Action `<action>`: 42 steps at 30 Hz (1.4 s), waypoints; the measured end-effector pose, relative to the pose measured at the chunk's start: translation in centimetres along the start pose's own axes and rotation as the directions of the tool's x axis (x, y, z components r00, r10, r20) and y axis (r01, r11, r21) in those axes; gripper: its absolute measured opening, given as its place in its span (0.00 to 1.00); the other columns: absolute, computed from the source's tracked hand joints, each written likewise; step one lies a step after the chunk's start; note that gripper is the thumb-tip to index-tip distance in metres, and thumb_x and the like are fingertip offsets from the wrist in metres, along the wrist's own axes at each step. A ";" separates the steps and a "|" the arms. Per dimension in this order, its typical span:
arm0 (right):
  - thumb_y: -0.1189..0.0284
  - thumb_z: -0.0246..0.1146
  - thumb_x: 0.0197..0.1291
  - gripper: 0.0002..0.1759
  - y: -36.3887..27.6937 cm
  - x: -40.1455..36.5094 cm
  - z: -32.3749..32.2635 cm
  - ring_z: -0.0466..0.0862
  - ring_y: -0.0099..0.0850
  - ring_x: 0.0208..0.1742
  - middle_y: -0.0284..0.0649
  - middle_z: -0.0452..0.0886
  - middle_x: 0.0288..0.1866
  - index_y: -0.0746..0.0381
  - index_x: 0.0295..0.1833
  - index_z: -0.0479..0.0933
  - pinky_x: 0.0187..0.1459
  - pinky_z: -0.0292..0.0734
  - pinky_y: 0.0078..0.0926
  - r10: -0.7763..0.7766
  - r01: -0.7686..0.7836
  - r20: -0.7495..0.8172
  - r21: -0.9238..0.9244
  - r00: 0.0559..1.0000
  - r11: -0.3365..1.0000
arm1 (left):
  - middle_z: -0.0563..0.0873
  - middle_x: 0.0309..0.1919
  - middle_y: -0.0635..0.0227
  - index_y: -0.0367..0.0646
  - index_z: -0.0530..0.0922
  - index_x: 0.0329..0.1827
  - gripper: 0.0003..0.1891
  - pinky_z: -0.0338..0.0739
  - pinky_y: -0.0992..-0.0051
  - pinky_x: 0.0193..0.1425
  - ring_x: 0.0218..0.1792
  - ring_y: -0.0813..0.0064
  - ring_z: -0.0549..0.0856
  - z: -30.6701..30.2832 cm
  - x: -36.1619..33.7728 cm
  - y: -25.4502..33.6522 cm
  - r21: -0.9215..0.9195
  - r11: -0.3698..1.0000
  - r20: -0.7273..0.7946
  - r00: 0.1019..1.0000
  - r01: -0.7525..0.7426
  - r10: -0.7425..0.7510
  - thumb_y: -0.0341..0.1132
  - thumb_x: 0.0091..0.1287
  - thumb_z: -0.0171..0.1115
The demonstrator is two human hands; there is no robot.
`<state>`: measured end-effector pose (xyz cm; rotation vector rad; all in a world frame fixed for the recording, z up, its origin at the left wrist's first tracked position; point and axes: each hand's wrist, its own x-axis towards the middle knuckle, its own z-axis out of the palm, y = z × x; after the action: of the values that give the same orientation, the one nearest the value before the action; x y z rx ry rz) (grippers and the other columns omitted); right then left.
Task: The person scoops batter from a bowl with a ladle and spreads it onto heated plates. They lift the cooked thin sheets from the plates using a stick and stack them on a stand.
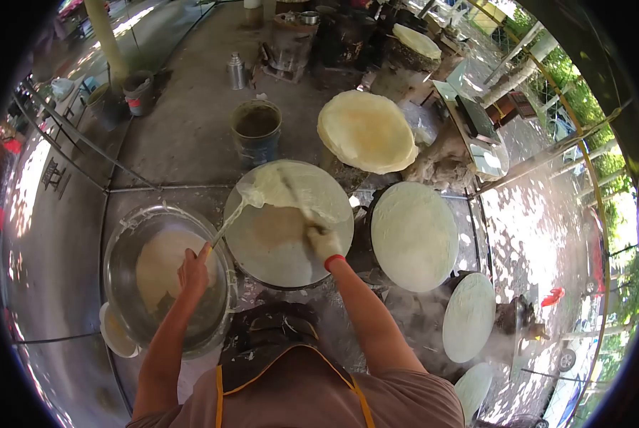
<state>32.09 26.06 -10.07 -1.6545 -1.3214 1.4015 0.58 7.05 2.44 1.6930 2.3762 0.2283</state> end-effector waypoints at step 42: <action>0.63 0.62 0.58 0.10 -6.3 4.6 -11.0 0.63 0.18 0.13 0.28 0.73 0.21 0.57 0.39 0.78 0.13 0.52 0.18 0.239 -0.280 0.622 -0.033 0.746 0.959 | 0.68 0.17 0.73 0.39 0.70 0.56 0.16 0.60 0.81 0.13 0.11 0.84 0.65 1.1 -21.3 7.9 -0.958 -0.181 0.282 0.626 0.221 -0.727 0.26 0.64 0.50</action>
<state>40.34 34.11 -3.12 -1.4162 -1.3876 2.2798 14.80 -10.45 5.18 -0.1261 1.7980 1.7083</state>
